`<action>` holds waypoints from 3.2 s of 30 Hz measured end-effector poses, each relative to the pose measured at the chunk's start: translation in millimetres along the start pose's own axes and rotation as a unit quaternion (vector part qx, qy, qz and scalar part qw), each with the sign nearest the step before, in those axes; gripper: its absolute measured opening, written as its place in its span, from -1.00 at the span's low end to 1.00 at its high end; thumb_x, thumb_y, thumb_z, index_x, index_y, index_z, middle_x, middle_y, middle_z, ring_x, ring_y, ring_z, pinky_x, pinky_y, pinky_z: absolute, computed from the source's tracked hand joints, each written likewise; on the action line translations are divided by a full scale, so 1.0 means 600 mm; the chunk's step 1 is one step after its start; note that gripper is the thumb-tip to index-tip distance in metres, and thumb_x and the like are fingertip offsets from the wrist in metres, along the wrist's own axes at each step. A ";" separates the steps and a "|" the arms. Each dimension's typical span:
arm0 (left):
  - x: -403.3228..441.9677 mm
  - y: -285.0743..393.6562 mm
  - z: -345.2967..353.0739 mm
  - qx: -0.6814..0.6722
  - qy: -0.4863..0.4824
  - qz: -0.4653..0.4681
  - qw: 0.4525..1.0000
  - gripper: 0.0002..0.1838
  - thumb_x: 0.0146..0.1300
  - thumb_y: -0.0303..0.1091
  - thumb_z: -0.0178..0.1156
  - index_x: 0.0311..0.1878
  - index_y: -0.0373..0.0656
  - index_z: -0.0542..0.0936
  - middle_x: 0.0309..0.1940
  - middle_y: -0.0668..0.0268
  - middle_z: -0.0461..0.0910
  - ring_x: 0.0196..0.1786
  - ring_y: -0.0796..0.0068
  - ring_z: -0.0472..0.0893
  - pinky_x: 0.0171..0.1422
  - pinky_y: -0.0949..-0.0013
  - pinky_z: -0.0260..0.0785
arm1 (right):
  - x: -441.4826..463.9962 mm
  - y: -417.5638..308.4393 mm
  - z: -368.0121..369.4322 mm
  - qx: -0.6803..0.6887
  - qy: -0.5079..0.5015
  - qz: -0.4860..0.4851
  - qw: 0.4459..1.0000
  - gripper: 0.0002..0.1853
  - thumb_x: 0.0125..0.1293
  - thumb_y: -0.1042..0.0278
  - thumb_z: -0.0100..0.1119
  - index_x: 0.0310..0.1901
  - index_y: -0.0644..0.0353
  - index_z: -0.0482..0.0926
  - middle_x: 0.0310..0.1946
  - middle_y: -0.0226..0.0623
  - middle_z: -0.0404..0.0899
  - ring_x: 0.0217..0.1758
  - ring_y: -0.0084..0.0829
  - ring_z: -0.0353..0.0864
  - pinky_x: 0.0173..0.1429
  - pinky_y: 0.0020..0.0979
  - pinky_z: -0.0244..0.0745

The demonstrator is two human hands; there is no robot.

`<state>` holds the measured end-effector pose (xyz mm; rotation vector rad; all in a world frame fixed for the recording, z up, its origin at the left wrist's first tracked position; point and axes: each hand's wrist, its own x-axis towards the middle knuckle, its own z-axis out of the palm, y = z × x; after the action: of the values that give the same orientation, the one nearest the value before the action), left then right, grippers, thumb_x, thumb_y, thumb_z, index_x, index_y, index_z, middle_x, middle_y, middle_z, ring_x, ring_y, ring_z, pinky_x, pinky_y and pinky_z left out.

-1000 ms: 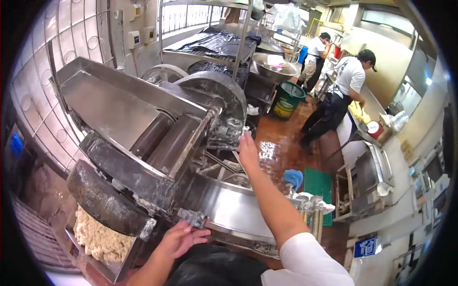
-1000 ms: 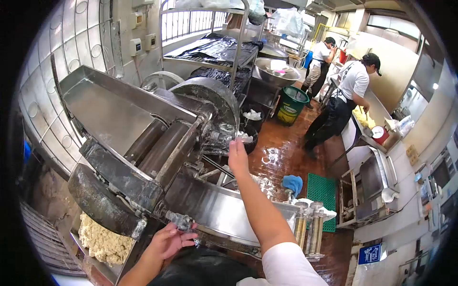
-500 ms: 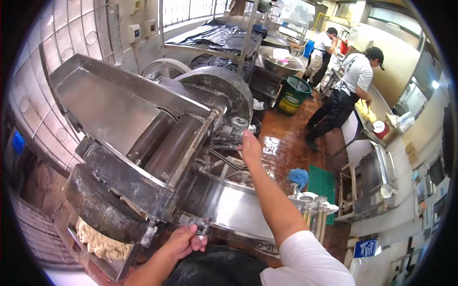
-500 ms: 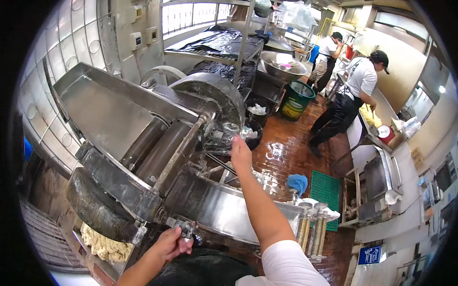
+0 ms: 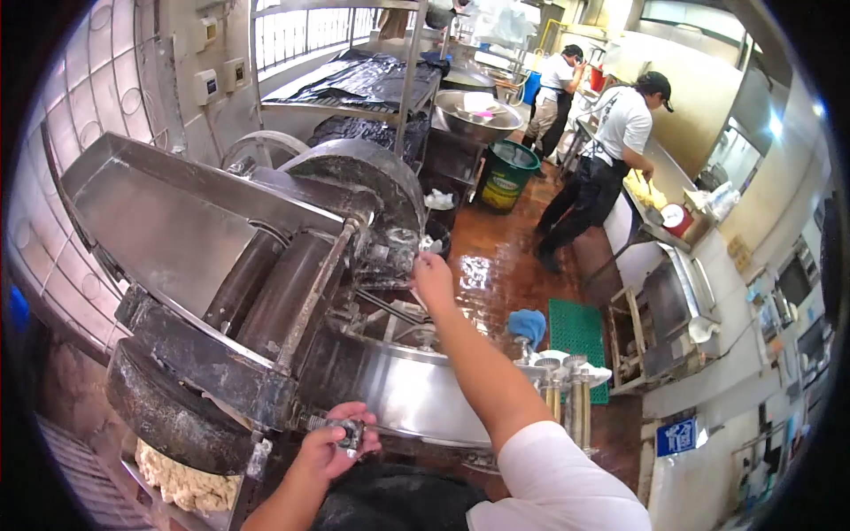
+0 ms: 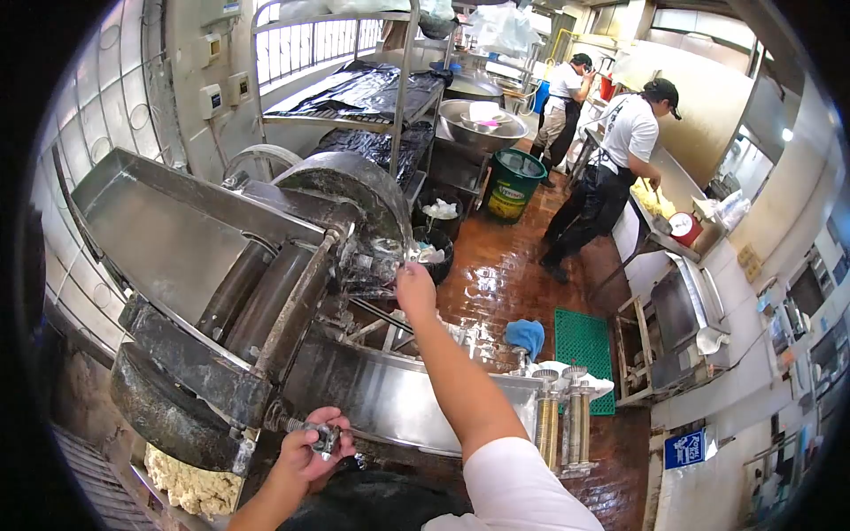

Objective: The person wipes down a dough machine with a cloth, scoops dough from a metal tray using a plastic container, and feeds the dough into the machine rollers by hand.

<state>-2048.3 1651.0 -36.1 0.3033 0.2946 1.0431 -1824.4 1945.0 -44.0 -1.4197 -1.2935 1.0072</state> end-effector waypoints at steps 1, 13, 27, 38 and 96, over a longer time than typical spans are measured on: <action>0.000 -0.004 -0.014 0.010 -0.005 0.005 1.000 -0.37 0.07 -0.16 0.30 0.21 -0.20 0.42 -0.05 0.07 0.56 -0.02 0.09 0.59 0.08 0.01 0.46 | -0.017 -0.004 0.000 -0.067 0.036 -0.071 0.995 -0.50 0.29 0.17 0.09 0.20 0.22 0.34 -0.14 0.00 0.58 -0.23 -0.20 0.64 -0.14 -0.25 0.52; -0.079 0.008 0.040 0.184 0.168 -0.071 0.966 -0.41 0.37 0.01 0.00 0.29 -0.23 0.30 -0.39 0.11 0.58 -0.43 0.31 0.61 -0.18 0.20 0.51 | 0.016 -0.026 -0.005 -0.097 -0.016 -0.080 0.992 -0.55 0.39 -0.09 -0.09 -0.01 0.15 0.49 -0.36 -0.09 0.64 -0.37 -0.12 0.62 -0.25 -0.10 0.46; 0.001 -0.001 0.025 0.036 0.057 0.037 0.997 -0.52 0.03 -0.29 0.28 0.04 -0.25 0.50 -0.15 0.08 0.56 -0.13 0.20 0.61 -0.03 0.14 0.48 | -0.063 -0.047 -0.017 -0.313 0.060 -0.384 0.867 -0.53 0.24 0.21 0.18 0.18 0.11 0.45 0.13 -0.07 0.49 0.06 -0.12 0.57 0.07 -0.26 0.51; -0.061 0.008 0.018 0.189 0.102 0.003 0.977 -0.42 0.19 -0.03 0.15 0.06 -0.37 0.42 -0.30 -0.01 0.60 -0.27 0.15 0.63 -0.09 0.17 0.50 | 0.029 -0.040 -0.005 0.060 -0.078 0.129 0.987 -0.57 0.34 -0.13 0.05 -0.21 0.16 0.45 -0.54 -0.17 0.50 -0.66 -0.39 0.34 -0.52 -0.31 0.26; -0.071 0.021 0.007 0.110 0.178 -0.149 0.967 -0.51 0.37 0.01 0.03 -0.17 -0.35 0.51 -0.39 0.06 0.60 -0.32 0.21 0.66 -0.16 0.26 0.54 | 0.009 -0.046 0.000 0.279 -0.089 0.296 0.909 -0.62 0.32 -0.05 0.14 -0.18 0.16 0.49 -0.49 -0.31 0.54 -0.64 -0.53 0.38 -0.53 -0.39 0.35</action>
<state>-2077.1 1619.1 -23.1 0.2589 0.7600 0.7632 -1829.9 1950.4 -17.2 -1.2919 -0.5892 1.7818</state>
